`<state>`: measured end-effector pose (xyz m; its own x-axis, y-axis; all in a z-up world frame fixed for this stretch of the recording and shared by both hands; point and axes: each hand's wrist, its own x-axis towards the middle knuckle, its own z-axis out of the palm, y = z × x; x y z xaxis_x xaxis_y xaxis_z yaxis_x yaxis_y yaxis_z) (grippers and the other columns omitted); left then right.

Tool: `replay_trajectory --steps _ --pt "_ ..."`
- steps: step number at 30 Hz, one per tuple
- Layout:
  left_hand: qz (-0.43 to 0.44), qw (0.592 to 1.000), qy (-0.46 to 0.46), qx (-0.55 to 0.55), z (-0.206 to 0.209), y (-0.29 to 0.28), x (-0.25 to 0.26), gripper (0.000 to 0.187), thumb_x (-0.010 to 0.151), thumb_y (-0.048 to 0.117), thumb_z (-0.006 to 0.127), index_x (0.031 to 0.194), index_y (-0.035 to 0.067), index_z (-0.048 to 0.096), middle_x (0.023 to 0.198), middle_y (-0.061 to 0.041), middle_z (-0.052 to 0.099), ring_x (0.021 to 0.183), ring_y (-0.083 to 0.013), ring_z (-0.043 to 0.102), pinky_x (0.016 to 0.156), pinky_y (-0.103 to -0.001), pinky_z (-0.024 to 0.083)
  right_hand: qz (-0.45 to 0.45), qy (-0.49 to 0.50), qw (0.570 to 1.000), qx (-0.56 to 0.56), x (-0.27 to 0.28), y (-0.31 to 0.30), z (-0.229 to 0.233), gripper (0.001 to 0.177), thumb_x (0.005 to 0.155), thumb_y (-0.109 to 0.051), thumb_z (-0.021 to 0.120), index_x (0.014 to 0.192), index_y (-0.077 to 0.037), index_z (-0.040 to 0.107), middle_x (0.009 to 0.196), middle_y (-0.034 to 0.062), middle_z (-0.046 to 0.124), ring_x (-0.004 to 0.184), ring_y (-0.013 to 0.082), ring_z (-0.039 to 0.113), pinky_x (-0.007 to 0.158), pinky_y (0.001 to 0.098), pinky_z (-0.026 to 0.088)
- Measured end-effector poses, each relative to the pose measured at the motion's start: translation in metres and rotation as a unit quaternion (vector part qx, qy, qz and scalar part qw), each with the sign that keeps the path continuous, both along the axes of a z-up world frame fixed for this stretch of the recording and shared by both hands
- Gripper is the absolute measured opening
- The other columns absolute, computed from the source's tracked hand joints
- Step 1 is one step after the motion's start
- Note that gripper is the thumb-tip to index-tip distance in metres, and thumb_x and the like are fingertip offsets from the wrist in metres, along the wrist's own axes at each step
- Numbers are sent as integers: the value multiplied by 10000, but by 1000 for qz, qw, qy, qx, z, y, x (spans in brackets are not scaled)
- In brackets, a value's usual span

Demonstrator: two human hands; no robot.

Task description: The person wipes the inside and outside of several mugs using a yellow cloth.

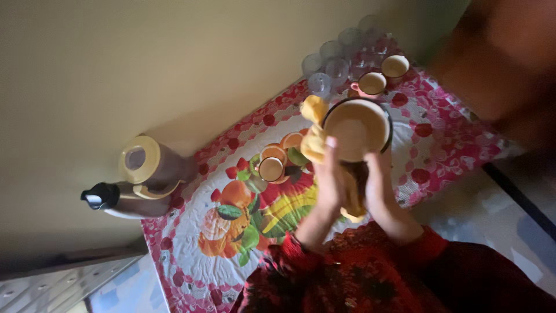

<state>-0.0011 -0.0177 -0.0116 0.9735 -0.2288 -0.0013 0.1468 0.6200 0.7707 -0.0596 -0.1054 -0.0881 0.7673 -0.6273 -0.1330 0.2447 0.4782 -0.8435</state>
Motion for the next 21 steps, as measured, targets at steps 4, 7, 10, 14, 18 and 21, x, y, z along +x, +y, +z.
replay_trajectory --steps 4,7,10,14,18,21 --pt "-120 992 21 33 -15 12 31 368 985 100 636 1322 -32 567 1202 -146 640 1064 -259 621 933 -411 532 -27 78 996 -26 -8 0 -16 383 881 -165 705 1229 -105 558 1008 35 550 865 101 509 730 260 426" --pt "-160 983 -45 78 -17 3 44 403 887 3 605 1288 -1 574 1162 -85 676 1037 -191 656 919 -340 560 28 107 993 -36 -20 -22 17 500 857 -191 721 1298 -113 499 1060 24 572 861 108 540 704 286 448" --pt "-142 984 -44 97 -11 -4 56 445 852 22 597 1297 6 572 1160 -61 678 1037 -158 661 906 -320 555 79 110 988 -77 -15 -45 74 618 833 -217 736 1367 -121 441 1112 12 595 858 114 571 679 311 470" --pt "-169 962 -136 165 14 -5 82 356 909 22 607 1256 -54 616 1093 -101 702 979 -188 658 864 -340 553 205 40 966 -150 -3 -84 116 696 899 -322 690 1480 -90 384 1243 48 618 1012 164 619 829 374 533" --pt "-268 902 -178 288 44 -26 95 378 892 44 639 1265 -2 600 1056 -43 670 985 -138 623 868 -315 532 193 30 970 -146 -2 -98 107 605 986 -338 667 1446 31 533 1331 138 672 1197 241 656 1006 361 534" --pt "-244 922 -156 256 56 -57 80 361 927 70 669 1264 -21 577 1054 -70 657 970 -158 615 856 -325 532 136 29 977 160 19 -112 81 578 935 -333 602 1407 -12 511 1232 136 679 1077 258 675 883 405 574"
